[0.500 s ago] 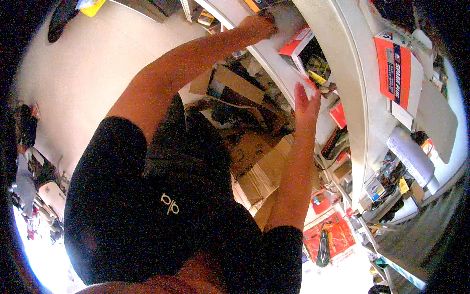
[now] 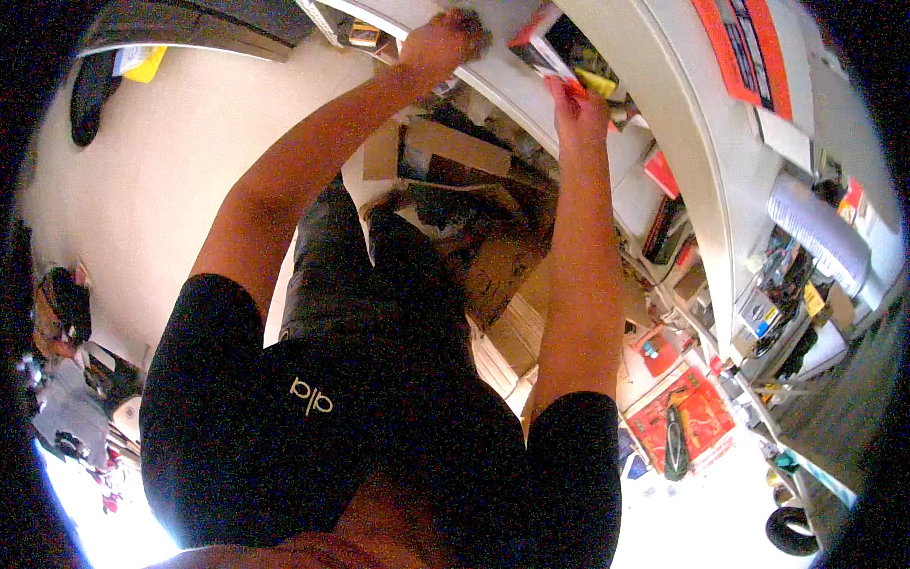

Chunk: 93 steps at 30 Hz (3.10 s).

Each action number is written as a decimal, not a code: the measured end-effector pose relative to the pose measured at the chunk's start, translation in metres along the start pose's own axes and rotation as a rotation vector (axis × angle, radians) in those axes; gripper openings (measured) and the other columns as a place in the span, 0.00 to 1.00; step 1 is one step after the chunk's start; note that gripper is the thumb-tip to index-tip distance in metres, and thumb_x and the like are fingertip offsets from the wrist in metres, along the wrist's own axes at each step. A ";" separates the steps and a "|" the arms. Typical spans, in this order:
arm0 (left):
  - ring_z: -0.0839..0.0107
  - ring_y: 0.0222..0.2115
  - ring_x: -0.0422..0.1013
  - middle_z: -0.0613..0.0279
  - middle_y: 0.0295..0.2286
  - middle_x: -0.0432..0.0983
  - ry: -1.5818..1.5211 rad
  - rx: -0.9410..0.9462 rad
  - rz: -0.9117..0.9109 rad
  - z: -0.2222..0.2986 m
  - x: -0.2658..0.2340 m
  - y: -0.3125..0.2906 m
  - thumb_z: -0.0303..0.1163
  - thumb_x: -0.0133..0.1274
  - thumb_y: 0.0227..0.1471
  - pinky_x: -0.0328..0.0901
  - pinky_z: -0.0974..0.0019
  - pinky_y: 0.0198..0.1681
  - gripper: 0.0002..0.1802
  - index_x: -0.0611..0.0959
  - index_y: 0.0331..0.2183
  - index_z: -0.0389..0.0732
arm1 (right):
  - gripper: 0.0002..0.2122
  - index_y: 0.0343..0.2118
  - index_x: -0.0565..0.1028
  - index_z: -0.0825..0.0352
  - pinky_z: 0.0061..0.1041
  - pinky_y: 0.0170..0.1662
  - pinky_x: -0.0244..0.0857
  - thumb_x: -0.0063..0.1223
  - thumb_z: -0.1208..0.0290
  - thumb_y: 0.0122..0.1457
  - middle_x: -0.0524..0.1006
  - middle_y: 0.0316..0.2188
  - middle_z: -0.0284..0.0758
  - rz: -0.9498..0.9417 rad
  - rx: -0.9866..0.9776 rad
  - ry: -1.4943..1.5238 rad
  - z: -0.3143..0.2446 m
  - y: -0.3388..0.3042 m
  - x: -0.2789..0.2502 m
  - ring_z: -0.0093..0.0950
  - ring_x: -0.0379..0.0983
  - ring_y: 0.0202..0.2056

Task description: The person takes a cloth from a large box, washes it in a bucket of water, and then uses it to wipe down various items and surfaces on storage shelves.

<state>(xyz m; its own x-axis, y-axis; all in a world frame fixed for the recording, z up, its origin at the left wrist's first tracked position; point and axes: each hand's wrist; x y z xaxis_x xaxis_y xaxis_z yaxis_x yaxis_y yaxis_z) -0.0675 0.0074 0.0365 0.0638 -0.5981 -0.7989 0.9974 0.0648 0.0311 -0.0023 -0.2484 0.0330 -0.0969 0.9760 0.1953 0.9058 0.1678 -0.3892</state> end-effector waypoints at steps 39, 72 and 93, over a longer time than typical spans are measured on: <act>0.52 0.38 0.70 0.49 0.35 0.73 0.363 0.157 -0.032 0.028 0.050 0.005 0.41 0.47 0.49 0.69 0.52 0.39 0.17 0.77 0.38 0.40 | 0.38 0.63 0.41 0.56 0.46 0.62 0.41 0.45 0.50 0.54 0.36 0.65 0.32 0.038 0.079 -1.740 0.034 -0.124 -0.039 0.33 0.33 0.65; 0.52 0.48 0.65 0.48 0.49 0.66 0.417 0.751 -0.212 0.079 -0.004 0.077 0.39 0.62 0.40 0.63 0.56 0.48 0.41 0.61 0.54 0.44 | 0.19 0.52 0.66 0.70 0.41 0.62 0.39 0.37 0.72 0.58 0.59 0.57 0.45 1.089 -0.302 -1.567 0.088 -0.039 -0.137 0.44 0.46 0.61; 0.48 0.35 0.70 0.45 0.31 0.73 0.261 0.394 0.018 0.038 -0.027 0.081 0.56 0.57 0.41 0.63 0.54 0.38 0.33 0.76 0.32 0.31 | 0.19 0.49 0.70 0.68 0.36 0.58 0.50 0.40 0.67 0.55 0.68 0.51 0.42 0.932 -0.360 -1.417 0.039 0.053 -0.019 0.40 0.57 0.55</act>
<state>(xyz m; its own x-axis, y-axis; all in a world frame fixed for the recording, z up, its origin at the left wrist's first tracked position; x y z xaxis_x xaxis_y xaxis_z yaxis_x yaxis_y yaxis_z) 0.0128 -0.0020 0.0835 0.1208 -0.3754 -0.9190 0.9362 -0.2647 0.2312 0.0317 -0.2526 -0.0262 0.3910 0.1067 -0.9142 0.8836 -0.3214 0.3404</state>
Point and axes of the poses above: each hand's wrist, its own y-axis towards the middle knuckle, its own x-axis out of the palm, z = x × y
